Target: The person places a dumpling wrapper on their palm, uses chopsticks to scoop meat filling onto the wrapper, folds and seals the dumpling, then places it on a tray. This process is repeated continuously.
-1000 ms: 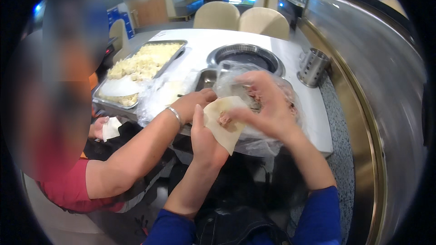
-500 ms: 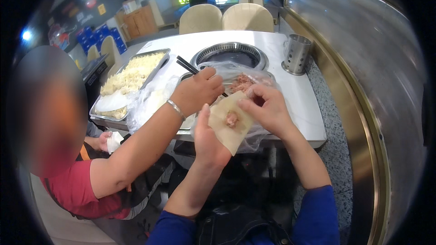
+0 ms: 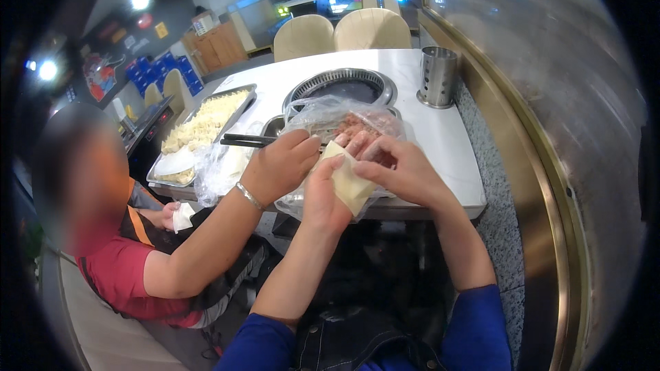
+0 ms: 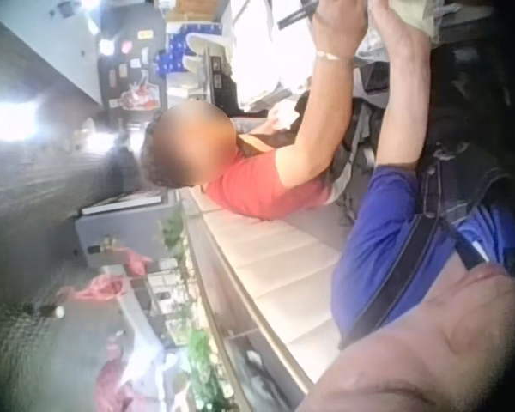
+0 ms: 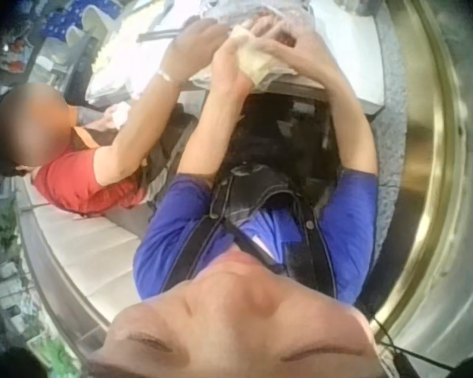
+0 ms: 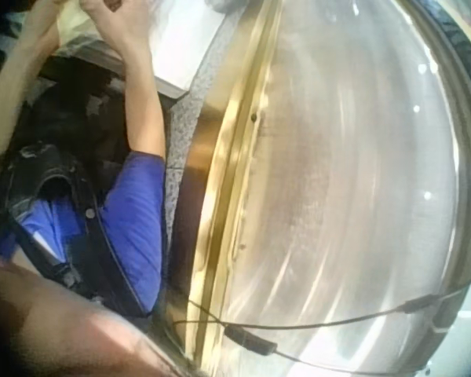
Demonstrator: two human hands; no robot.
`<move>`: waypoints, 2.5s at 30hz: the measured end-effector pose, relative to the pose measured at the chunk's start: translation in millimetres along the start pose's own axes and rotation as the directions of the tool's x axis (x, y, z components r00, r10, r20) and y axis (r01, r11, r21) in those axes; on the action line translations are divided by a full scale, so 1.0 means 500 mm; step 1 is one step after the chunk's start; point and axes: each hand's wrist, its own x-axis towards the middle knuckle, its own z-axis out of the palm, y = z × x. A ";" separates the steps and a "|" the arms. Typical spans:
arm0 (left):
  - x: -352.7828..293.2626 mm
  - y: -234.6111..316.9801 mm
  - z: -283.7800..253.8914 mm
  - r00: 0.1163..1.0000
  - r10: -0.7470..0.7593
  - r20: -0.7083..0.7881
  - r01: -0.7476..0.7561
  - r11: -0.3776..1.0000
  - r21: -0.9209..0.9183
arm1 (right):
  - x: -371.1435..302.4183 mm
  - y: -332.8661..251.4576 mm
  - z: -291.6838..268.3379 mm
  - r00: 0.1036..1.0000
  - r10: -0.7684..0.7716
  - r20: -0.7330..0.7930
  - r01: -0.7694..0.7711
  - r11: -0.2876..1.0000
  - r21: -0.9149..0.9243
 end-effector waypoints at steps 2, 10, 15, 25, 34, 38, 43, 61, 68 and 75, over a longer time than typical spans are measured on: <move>0.012 -0.023 0.002 0.999 0.037 0.019 -0.038 0.998 0.059 | 0.003 0.020 -0.004 1.000 -0.011 0.029 0.011 1.000 -0.025; 0.016 -0.019 0.023 0.996 0.085 0.030 -0.087 0.813 0.576 | -0.009 0.067 -0.061 0.999 -0.010 0.037 -0.006 0.904 0.428; 0.015 0.037 0.067 0.995 -0.065 0.069 -0.018 0.588 0.809 | -0.018 0.049 -0.091 0.995 -0.083 0.059 0.048 0.891 0.450; 0.051 0.043 0.107 0.986 -0.160 -0.036 0.107 0.461 0.881 | -0.008 0.054 -0.102 0.995 -0.104 -0.002 0.097 0.915 0.392; 0.049 0.028 0.110 0.986 -0.165 0.022 0.070 0.531 0.845 | -0.024 0.051 -0.102 0.996 -0.057 -0.069 0.079 0.918 0.389; 0.046 0.016 0.107 0.993 -0.111 0.043 0.015 0.477 0.879 | -0.027 0.057 -0.114 0.997 -0.082 -0.009 0.080 0.936 0.342; 0.046 0.011 0.099 0.990 -0.106 0.096 -0.035 0.475 0.879 | -0.031 0.069 -0.127 0.996 -0.065 0.053 0.040 0.921 0.388; 0.050 0.025 0.101 0.987 -0.129 0.091 -0.025 0.440 0.897 | -0.030 0.064 -0.111 0.996 -0.089 -0.009 0.086 0.928 0.362; 0.058 0.027 0.089 0.986 -0.157 0.064 0.003 0.395 0.919 | -0.026 0.072 -0.110 0.993 -0.096 0.066 0.066 0.931 0.360; 0.063 0.025 0.086 0.987 -0.161 0.018 0.047 0.390 0.920 | -0.021 0.081 -0.109 0.992 -0.098 0.074 0.065 0.930 0.363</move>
